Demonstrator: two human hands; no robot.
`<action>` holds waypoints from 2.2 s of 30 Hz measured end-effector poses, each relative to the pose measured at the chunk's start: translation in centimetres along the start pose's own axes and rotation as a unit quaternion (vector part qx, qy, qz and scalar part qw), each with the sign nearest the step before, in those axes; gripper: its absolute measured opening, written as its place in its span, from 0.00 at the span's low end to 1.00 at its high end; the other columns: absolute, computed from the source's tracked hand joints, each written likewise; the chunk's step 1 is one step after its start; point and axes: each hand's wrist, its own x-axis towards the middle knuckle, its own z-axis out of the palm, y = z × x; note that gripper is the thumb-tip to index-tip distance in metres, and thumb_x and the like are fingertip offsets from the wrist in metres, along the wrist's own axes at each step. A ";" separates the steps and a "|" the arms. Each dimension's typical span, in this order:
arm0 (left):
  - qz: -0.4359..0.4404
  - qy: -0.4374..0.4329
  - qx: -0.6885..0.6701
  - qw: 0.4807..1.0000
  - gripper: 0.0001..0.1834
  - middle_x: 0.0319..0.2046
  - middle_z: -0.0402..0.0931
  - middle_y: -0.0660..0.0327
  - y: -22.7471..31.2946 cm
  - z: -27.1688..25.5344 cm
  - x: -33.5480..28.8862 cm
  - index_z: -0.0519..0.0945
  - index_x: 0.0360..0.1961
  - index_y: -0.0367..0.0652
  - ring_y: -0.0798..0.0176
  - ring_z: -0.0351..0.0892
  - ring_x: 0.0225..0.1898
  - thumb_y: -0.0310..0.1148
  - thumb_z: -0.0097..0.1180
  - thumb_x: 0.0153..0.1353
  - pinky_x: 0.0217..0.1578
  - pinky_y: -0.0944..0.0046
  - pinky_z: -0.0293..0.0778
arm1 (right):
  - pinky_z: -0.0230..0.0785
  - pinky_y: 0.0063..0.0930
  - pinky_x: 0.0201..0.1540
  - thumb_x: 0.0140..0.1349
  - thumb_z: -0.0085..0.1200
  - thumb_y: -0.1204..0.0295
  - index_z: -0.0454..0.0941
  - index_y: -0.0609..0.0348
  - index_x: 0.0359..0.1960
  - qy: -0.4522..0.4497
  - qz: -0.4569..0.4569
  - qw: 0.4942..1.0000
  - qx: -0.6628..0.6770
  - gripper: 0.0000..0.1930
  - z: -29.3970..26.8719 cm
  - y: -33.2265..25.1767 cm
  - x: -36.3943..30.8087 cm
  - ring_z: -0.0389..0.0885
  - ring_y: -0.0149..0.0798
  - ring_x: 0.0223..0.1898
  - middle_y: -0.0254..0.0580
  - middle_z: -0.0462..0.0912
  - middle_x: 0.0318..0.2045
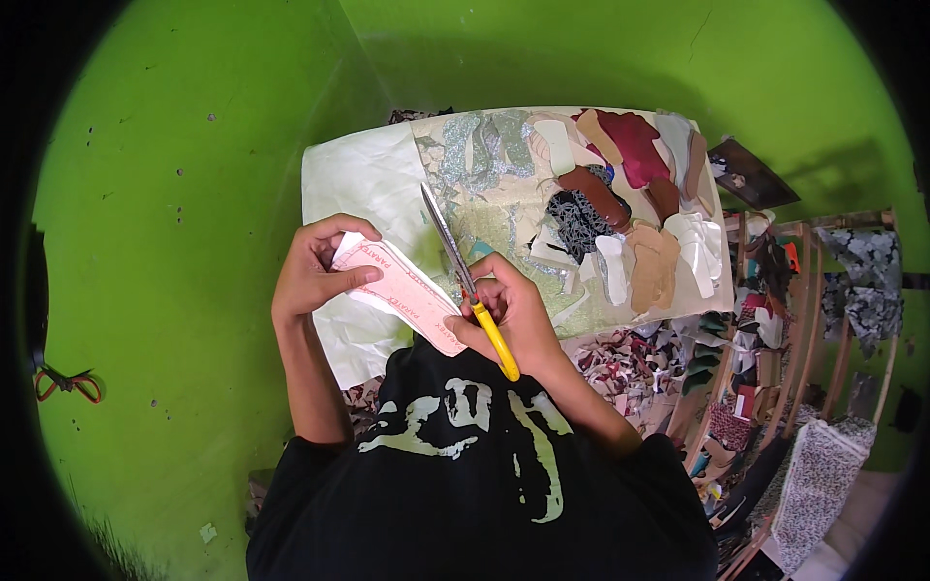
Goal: Cutting out a shoe insole component from a sheet of material using a template and scissors.
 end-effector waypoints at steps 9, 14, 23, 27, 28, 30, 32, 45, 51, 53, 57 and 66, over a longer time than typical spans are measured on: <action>-0.014 0.094 -0.083 0.992 0.31 0.43 0.83 0.53 -2.0 1.4 1.3 0.72 0.61 0.37 0.66 0.84 0.41 0.23 0.67 0.55 0.44 0.68 0.79 | 0.64 0.14 0.28 0.51 0.68 0.81 0.67 0.59 0.40 0.046 -0.027 0.998 0.012 0.20 0.6 1.0 0.6 0.72 0.18 0.25 0.31 0.77 0.24; -0.007 0.013 -0.530 0.848 0.34 0.64 0.67 0.46 -7.1 3.2 0.9 0.63 0.68 0.41 0.47 0.68 0.65 0.40 0.58 0.64 0.64 0.43 0.64 | 0.69 0.15 0.33 0.50 0.68 0.82 0.68 0.60 0.41 0.118 -0.005 0.990 0.071 0.21 0.8 0.7 1.5 0.75 0.20 0.29 0.31 0.76 0.27; 0.155 0.197 -0.172 0.953 0.50 0.66 0.63 0.52 -6.5 9.8 0.7 0.46 0.76 0.49 0.57 0.70 0.62 0.17 0.60 0.58 0.57 0.58 0.71 | 0.70 0.15 0.34 0.50 0.68 0.82 0.68 0.61 0.42 0.143 0.005 0.986 0.090 0.22 0.8 1.1 1.8 0.75 0.21 0.31 0.32 0.74 0.28; 0.205 0.260 -0.110 0.937 0.44 0.64 0.66 0.51 -6.4 9.8 0.8 0.52 0.74 0.40 0.69 0.79 0.45 0.15 0.58 0.57 0.36 0.73 0.76 | 0.69 0.16 0.32 0.51 0.68 0.81 0.68 0.60 0.41 0.125 0.007 0.989 0.075 0.21 0.9 1.2 1.8 0.75 0.21 0.30 0.33 0.76 0.27; 0.180 0.234 -0.051 0.954 0.43 0.62 0.69 0.52 -6.5 9.0 0.5 0.55 0.73 0.39 0.72 0.78 0.41 0.15 0.58 0.57 0.31 0.76 0.73 | 0.69 0.16 0.32 0.51 0.68 0.81 0.68 0.60 0.41 0.125 0.006 0.989 0.076 0.21 0.9 1.1 1.8 0.75 0.21 0.30 0.33 0.76 0.27; 0.154 0.205 0.008 0.966 0.42 0.60 0.71 0.52 -6.4 8.2 0.3 0.57 0.72 0.37 0.76 0.77 0.38 0.15 0.58 0.56 0.27 0.78 0.70 | 0.67 0.16 0.29 0.51 0.68 0.82 0.68 0.60 0.41 0.115 0.021 0.989 0.095 0.21 0.9 1.0 1.7 0.74 0.20 0.28 0.32 0.77 0.26; 0.121 0.178 0.046 0.975 0.42 0.59 0.74 0.54 -6.3 7.8 0.6 0.61 0.71 0.36 0.79 0.75 0.38 0.14 0.59 0.52 0.26 0.79 0.67 | 0.66 0.16 0.28 0.51 0.68 0.82 0.68 0.60 0.41 0.103 0.034 0.990 0.085 0.21 0.9 1.0 1.6 0.74 0.20 0.27 0.32 0.77 0.25; 0.157 0.131 -0.110 0.973 0.58 0.72 0.54 0.51 -4.7 8.6 1.5 0.44 0.75 0.34 0.67 0.70 0.58 0.11 0.64 0.44 0.53 0.68 0.74 | 0.67 0.19 0.34 0.55 0.68 0.75 0.65 0.60 0.43 0.055 0.018 0.996 0.063 0.22 -0.2 1.5 0.7 0.72 0.24 0.31 0.35 0.75 0.30; 0.173 0.178 -0.123 0.961 0.59 0.70 0.57 0.52 -2.9 8.4 1.0 0.42 0.75 0.35 0.66 0.74 0.54 0.10 0.62 0.43 0.49 0.66 0.77 | 0.68 0.32 0.38 0.66 0.56 0.52 0.60 0.62 0.46 -0.083 0.031 0.987 -0.131 0.26 -2.9 -0.1 -2.4 0.74 0.38 0.31 0.43 0.73 0.31; 0.182 0.172 -0.123 0.960 0.60 0.69 0.58 0.52 -2.5 8.4 1.4 0.41 0.75 0.35 0.66 0.76 0.52 0.10 0.61 0.42 0.47 0.67 0.78 | 0.68 0.34 0.37 0.67 0.52 0.46 0.60 0.63 0.46 -0.080 0.024 0.989 -0.119 0.29 -2.9 0.1 -3.0 0.74 0.42 0.30 0.45 0.73 0.30; 0.193 0.168 -0.125 0.959 0.60 0.69 0.59 0.51 -2.3 8.7 2.0 0.41 0.75 0.35 0.65 0.76 0.53 0.10 0.62 0.42 0.48 0.66 0.78 | 0.68 0.37 0.37 0.66 0.50 0.41 0.60 0.63 0.45 -0.109 0.020 0.979 -0.170 0.32 -2.7 -1.5 -3.3 0.75 0.45 0.29 0.47 0.74 0.29; 0.171 0.166 -0.118 0.964 0.61 0.70 0.57 0.50 -2.1 9.3 2.3 0.41 0.75 0.35 0.64 0.74 0.56 0.11 0.65 0.42 0.51 0.64 0.77 | 0.66 0.38 0.35 0.65 0.44 0.35 0.61 0.64 0.42 -0.096 0.010 0.984 -0.153 0.36 -2.9 -1.6 -3.4 0.72 0.46 0.27 0.46 0.72 0.27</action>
